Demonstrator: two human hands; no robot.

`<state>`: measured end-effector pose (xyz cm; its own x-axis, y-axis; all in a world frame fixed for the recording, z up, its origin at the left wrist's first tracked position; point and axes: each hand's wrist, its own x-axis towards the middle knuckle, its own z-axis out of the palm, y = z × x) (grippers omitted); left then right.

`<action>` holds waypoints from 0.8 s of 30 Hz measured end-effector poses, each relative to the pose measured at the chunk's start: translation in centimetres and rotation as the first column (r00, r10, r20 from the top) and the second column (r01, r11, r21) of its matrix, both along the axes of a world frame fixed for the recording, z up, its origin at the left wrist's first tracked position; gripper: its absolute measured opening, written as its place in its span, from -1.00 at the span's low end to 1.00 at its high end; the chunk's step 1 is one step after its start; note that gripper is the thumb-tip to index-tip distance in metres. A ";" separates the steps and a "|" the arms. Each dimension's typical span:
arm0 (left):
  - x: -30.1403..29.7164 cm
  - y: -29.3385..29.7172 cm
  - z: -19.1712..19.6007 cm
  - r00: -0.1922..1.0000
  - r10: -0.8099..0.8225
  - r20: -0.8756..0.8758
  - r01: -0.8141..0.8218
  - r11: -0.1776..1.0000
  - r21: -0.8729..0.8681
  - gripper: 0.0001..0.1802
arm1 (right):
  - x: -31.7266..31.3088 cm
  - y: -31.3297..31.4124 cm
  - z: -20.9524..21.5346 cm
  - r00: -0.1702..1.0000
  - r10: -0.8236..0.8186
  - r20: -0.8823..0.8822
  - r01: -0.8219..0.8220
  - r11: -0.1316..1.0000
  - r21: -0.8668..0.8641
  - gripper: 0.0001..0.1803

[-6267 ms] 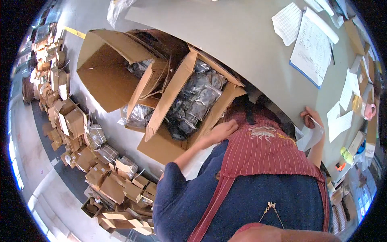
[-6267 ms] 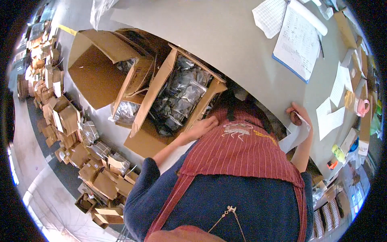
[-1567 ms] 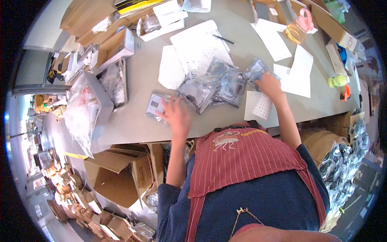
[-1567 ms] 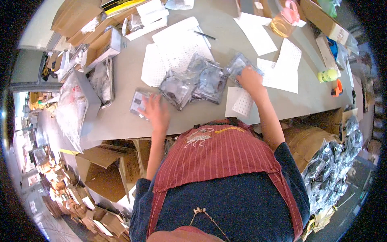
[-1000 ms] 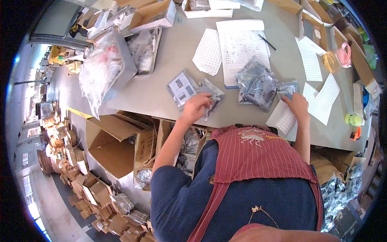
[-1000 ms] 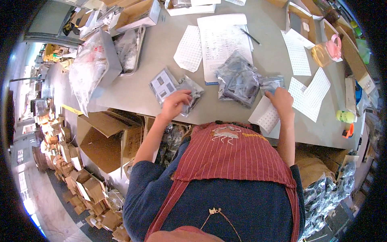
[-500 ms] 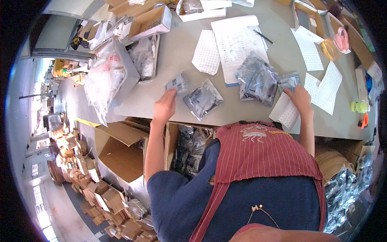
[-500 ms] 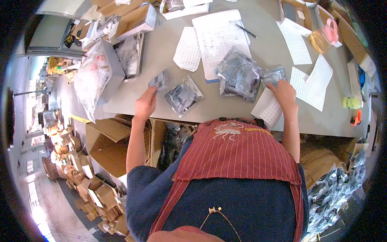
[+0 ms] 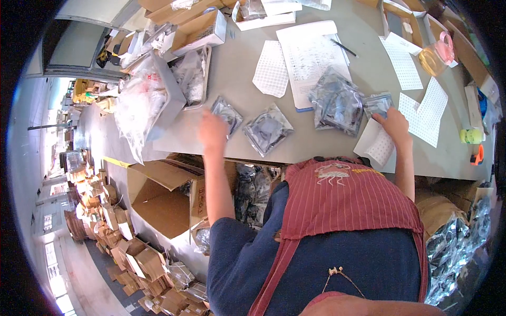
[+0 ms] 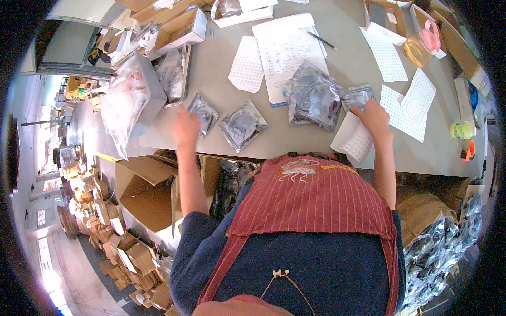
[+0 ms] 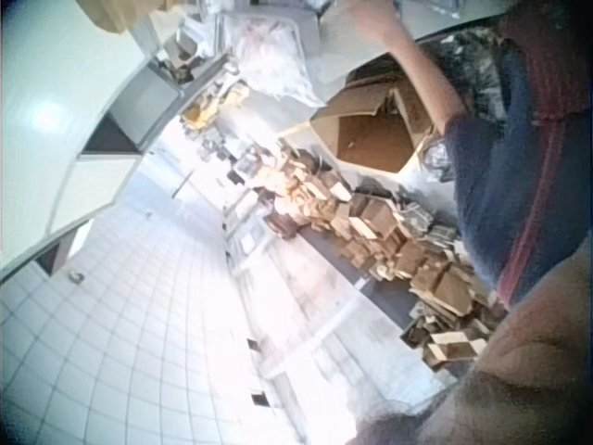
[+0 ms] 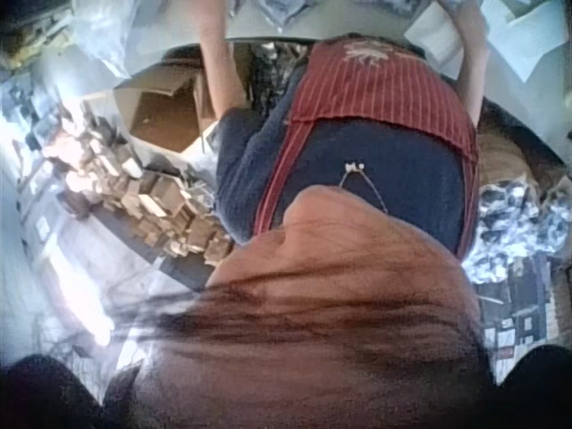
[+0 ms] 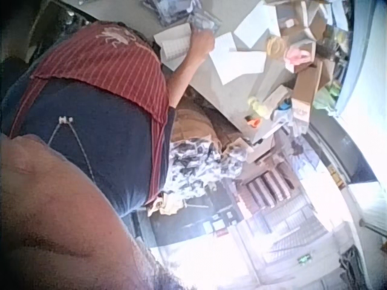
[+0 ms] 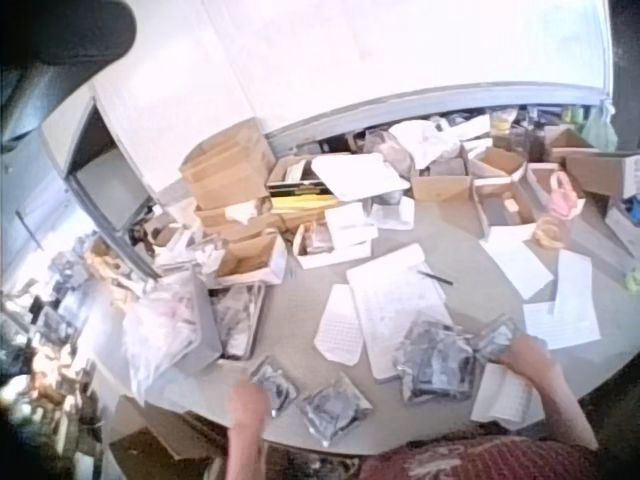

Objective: The person takes plastic bags containing metal hardware from a large cardboard box and arranges them on a table. They then peel white labels from a sheet and apply one to each plastic bag before placing the labeled bags into another box.

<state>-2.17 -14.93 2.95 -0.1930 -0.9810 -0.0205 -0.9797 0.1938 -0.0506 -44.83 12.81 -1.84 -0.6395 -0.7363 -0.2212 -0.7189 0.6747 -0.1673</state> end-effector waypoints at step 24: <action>-12.4 11.6 -6.3 0.717 -0.550 -0.428 0.573 0.815 -0.088 -0.79 | 0.3 0.2 3.5 0.991 -0.118 0.066 0.107 0.983 0.152 -0.46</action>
<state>-14.56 -3.35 -3.33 -0.7089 -0.6891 0.1500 -0.6112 0.7065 0.3569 -44.49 13.01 1.62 -0.6941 -0.6163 -0.3720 -0.6264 0.7718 -0.1098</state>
